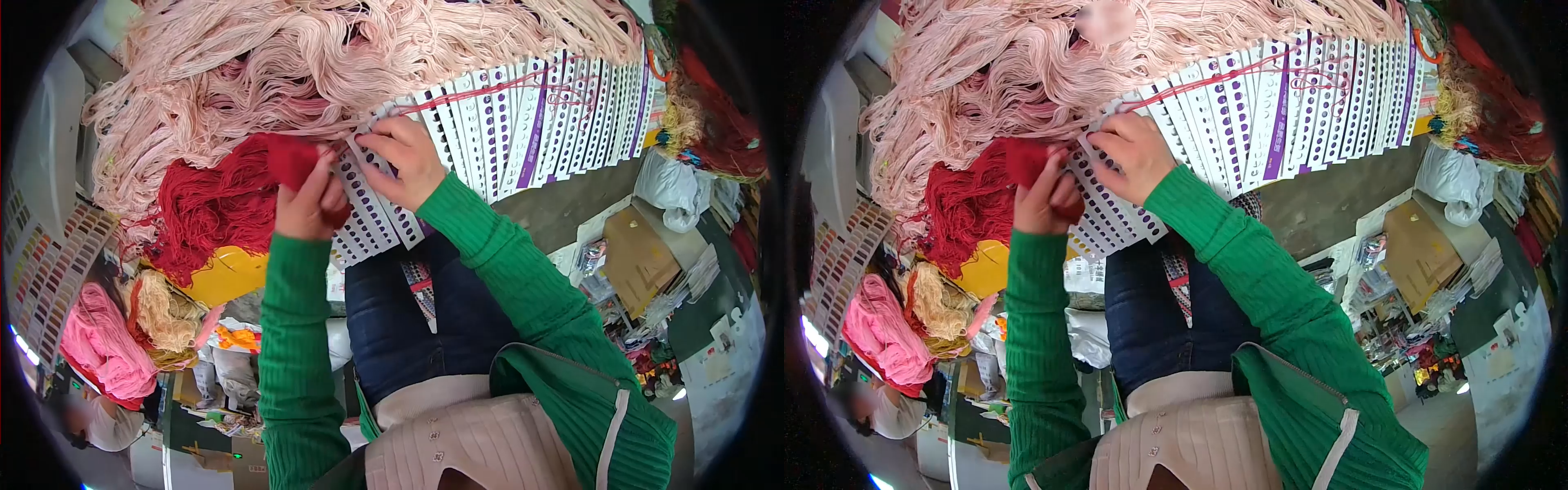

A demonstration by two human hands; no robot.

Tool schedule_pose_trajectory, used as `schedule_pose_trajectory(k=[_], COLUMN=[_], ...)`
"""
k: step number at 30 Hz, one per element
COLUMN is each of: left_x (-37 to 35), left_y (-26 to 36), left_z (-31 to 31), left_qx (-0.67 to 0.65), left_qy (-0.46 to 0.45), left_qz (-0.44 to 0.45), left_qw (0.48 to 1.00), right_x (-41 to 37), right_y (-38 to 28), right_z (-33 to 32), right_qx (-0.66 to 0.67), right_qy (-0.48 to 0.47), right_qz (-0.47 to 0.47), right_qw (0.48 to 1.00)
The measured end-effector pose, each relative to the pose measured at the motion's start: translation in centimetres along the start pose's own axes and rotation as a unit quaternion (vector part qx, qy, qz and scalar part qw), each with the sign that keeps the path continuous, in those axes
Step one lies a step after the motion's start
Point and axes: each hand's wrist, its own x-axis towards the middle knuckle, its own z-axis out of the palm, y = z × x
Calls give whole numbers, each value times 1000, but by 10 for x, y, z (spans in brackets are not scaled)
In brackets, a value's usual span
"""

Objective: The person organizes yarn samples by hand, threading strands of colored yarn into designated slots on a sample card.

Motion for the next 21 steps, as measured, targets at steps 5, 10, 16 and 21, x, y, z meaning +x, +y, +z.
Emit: schedule_pose_trajectory(k=[5,10,16,21], left_x=[-5,19,-86,-144], left_y=[11,-8,157,233], left_z=[-36,11,-114,-182], left_qx=[-177,405,300,151], left_qy=[-227,-34,217,181], left_qz=[-130,-12,98,189], left_qw=[949,914,924,953], right_x=[0,5,5,6], right_y=[6,4,-8,-11], right_z=[-7,-6,4,7], right_qx=[89,221,-25,-33], right_qy=[-9,-15,-49,-43], right_qz=[-5,91,64,77], right_qw=[996,971,996,996])
